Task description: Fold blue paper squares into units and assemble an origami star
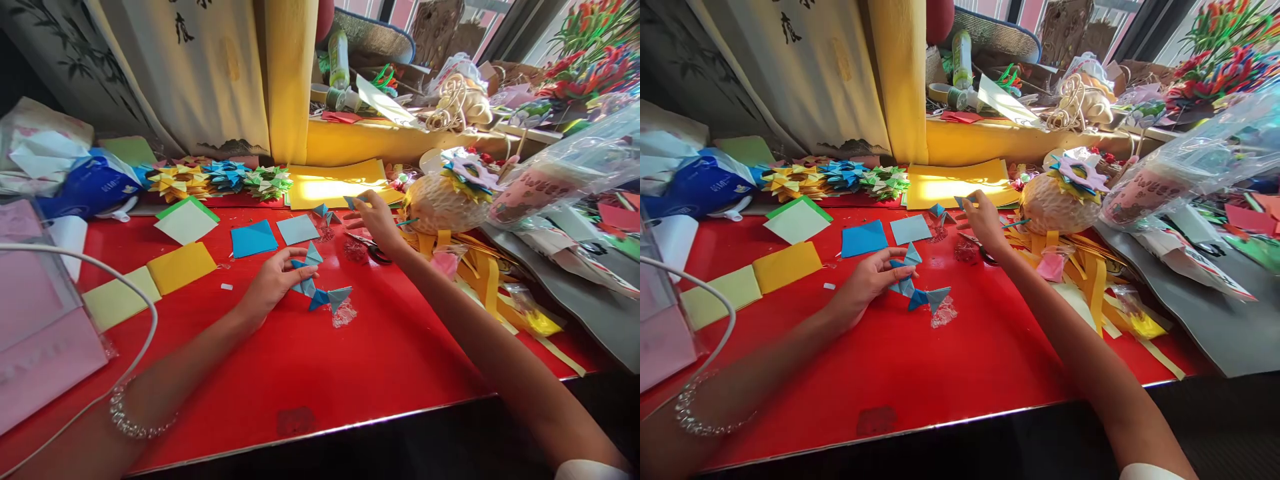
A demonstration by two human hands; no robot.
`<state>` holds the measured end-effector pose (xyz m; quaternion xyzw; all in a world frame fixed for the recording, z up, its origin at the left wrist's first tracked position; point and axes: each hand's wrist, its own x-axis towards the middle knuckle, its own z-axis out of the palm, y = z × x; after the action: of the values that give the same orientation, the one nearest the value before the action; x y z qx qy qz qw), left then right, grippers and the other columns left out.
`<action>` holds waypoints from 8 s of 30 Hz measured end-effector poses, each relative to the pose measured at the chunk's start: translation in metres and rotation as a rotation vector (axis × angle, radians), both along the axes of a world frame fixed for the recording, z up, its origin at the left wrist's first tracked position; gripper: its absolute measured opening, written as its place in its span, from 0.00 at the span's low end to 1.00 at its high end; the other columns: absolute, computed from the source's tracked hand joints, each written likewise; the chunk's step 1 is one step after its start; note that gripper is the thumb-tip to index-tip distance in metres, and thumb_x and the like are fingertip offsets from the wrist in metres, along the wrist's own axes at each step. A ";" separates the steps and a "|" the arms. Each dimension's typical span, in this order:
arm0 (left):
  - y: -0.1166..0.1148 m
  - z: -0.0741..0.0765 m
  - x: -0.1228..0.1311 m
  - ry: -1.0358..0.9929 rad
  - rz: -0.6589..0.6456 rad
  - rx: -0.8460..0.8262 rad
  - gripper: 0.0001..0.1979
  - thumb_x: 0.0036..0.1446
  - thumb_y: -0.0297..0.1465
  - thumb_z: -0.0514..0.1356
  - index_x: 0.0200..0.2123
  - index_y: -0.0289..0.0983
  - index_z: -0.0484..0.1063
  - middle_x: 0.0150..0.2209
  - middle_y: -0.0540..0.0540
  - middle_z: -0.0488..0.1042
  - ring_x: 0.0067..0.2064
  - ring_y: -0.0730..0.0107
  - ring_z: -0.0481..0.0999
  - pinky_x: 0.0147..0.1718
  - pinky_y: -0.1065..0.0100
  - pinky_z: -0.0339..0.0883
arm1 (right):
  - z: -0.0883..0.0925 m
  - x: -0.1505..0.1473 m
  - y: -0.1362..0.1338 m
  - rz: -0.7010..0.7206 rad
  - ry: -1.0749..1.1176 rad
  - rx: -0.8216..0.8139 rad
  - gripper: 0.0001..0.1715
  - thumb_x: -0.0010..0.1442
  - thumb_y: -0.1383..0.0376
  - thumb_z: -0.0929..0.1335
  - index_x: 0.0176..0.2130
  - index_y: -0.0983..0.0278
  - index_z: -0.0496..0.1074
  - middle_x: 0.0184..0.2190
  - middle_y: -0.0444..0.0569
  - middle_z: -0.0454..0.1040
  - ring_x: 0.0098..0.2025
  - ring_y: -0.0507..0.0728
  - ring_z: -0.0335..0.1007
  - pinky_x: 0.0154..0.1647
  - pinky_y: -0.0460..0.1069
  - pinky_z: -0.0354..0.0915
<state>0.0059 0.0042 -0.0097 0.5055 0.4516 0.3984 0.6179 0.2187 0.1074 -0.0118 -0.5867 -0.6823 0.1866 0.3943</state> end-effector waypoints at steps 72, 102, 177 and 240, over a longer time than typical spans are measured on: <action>-0.001 0.000 0.000 0.073 -0.068 0.001 0.12 0.45 0.39 0.63 0.30 0.36 0.71 0.30 0.49 0.72 0.33 0.67 0.74 0.31 0.70 0.68 | 0.011 -0.023 -0.104 0.384 0.455 -0.545 0.20 0.52 0.53 0.67 0.22 0.67 0.66 0.17 0.44 0.68 0.17 0.46 0.60 0.18 0.43 0.54; 0.000 0.000 -0.001 0.025 -0.089 -0.009 0.11 0.47 0.37 0.63 0.31 0.36 0.72 0.30 0.48 0.75 0.34 0.68 0.75 0.30 0.72 0.66 | 0.014 -0.021 -0.106 0.328 0.293 -0.424 0.22 0.52 0.52 0.66 0.19 0.66 0.67 0.13 0.41 0.61 0.17 0.46 0.54 0.17 0.44 0.49; -0.001 0.003 -0.002 0.068 -0.042 -0.010 0.11 0.44 0.35 0.64 0.27 0.35 0.68 0.24 0.53 0.64 0.22 0.82 0.59 0.19 0.78 0.56 | -0.006 -0.024 0.021 -0.014 -0.342 0.011 0.24 0.52 0.66 0.66 0.48 0.73 0.65 0.42 0.61 0.70 0.42 0.61 0.65 0.39 0.51 0.59; -0.005 0.007 0.000 -0.034 -0.091 -0.063 0.10 0.53 0.37 0.58 0.27 0.36 0.70 0.23 0.52 0.72 0.14 0.85 0.55 0.12 0.78 0.47 | 0.022 -0.033 -0.124 0.414 0.758 -0.567 0.10 0.52 0.62 0.68 0.30 0.68 0.70 0.23 0.47 0.75 0.23 0.49 0.71 0.25 0.44 0.67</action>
<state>0.0056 -0.0008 -0.0026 0.4991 0.4298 0.3641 0.6585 0.1852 -0.0169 0.0098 -0.4141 -0.5160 0.6379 0.3942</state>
